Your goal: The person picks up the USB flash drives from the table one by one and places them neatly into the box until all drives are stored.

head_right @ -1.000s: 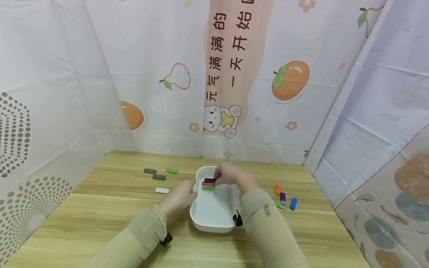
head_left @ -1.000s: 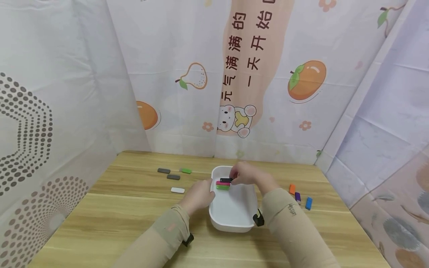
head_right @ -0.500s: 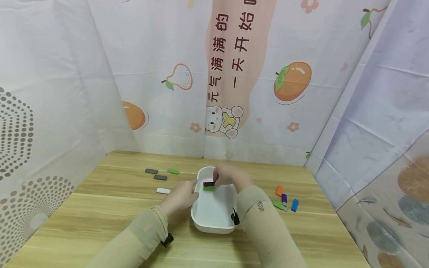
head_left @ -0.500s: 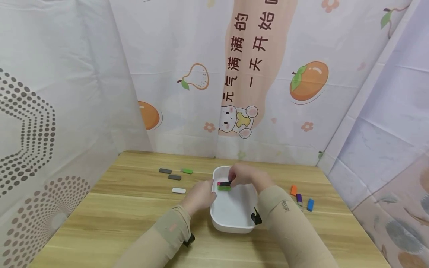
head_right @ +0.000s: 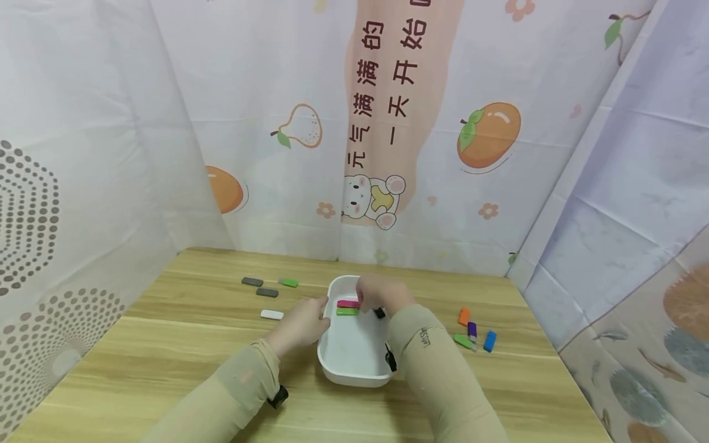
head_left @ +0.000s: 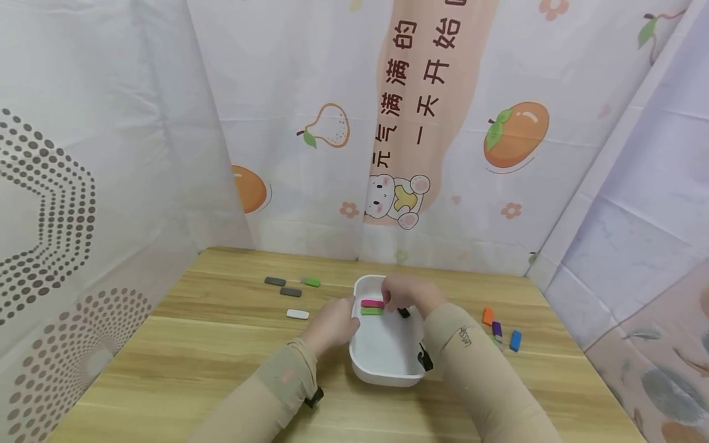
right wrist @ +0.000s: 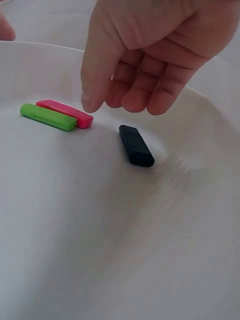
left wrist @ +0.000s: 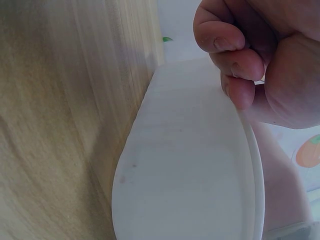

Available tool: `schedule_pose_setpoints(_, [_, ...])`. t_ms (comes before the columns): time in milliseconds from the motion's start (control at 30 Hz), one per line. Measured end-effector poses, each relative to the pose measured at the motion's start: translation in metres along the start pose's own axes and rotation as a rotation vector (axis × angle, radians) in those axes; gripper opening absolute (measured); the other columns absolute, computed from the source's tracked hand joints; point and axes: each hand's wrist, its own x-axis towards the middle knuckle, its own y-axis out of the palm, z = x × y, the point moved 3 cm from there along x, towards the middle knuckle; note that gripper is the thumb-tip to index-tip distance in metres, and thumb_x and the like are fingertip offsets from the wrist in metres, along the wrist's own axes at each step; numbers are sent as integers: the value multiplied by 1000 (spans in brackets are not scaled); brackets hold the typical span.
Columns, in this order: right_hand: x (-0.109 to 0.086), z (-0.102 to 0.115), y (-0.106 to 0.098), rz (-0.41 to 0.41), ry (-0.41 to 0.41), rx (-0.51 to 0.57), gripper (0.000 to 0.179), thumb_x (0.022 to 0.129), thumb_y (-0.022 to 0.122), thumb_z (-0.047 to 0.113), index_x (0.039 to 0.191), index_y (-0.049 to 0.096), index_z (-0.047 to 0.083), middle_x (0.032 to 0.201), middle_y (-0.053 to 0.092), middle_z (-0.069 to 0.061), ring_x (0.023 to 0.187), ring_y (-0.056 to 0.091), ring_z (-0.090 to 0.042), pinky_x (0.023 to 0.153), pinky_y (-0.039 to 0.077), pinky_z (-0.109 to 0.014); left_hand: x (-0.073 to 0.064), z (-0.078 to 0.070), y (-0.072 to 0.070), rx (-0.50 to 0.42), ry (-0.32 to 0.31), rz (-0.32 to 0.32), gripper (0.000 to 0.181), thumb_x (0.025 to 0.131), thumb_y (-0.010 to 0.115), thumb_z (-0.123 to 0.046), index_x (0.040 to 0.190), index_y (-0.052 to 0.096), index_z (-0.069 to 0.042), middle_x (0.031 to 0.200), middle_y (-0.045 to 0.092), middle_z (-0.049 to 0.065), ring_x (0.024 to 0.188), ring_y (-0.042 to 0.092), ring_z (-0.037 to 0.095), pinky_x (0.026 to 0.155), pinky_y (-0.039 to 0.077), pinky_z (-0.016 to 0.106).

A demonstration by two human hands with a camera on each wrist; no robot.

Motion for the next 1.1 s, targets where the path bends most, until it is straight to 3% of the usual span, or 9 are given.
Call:
schedule_pose_setpoints(100, [0, -3, 0, -5, 97, 6, 11, 91, 76, 8, 89, 66, 9, 77, 63, -7, 64, 57, -21, 57, 45, -31, 0, 0, 0, 0, 1, -1, 52, 99, 60, -11, 146, 48, 7, 122, 65, 18, 68, 58, 16, 59, 49, 30])
schedule_pose_setpoints(233, [1, -3, 1, 16, 203, -99, 12, 91, 74, 7, 84, 64, 6, 70, 63, -9, 53, 53, -19, 50, 42, -30, 2, 1, 0, 8, 4, -2, 50, 99, 59, -11, 145, 49, 6, 121, 66, 17, 71, 59, 15, 61, 50, 29])
schedule_pose_setpoints(333, [1, -2, 1, 36, 235, -172, 12, 91, 73, 8, 82, 66, 6, 68, 65, -9, 51, 53, -17, 50, 43, -29, 2, 2, 0, 14, 6, -7, 50, 99, 60, -11, 145, 50, 6, 123, 65, 17, 72, 59, 16, 61, 50, 30])
schedule_pose_setpoints(500, [2, -4, 0, 62, 284, -170, 13, 91, 74, 11, 82, 68, 5, 71, 70, -11, 50, 56, -17, 50, 46, -29, 2, 1, -1, 16, 10, -18, 48, 98, 60, -11, 142, 52, 6, 117, 66, 17, 70, 59, 17, 58, 49, 31])
schedule_pose_setpoints(733, [9, -9, 5, 71, 229, -281, 16, 88, 77, 10, 75, 67, 6, 64, 65, -5, 53, 58, -16, 53, 49, -29, 2, 0, 2, 11, 12, -12, 49, 98, 59, -10, 144, 51, 5, 120, 66, 16, 74, 59, 16, 63, 50, 31])
schedule_pose_setpoints(900, [15, -9, 8, 77, 226, -270, 17, 83, 80, 7, 78, 64, 8, 76, 61, -6, 64, 57, -20, 56, 47, -32, 3, 2, 2, -10, -2, -3, 50, 99, 59, -11, 145, 49, 5, 125, 66, 16, 78, 60, 15, 67, 52, 30])
schedule_pose_setpoints(1100, [13, -9, 5, 109, 225, -226, 16, 80, 78, 3, 78, 64, 8, 70, 61, -5, 55, 53, -18, 51, 42, -29, 4, 1, 2, 8, 11, -10, 48, 99, 60, -10, 144, 51, 6, 119, 66, 16, 74, 60, 16, 63, 51, 30])
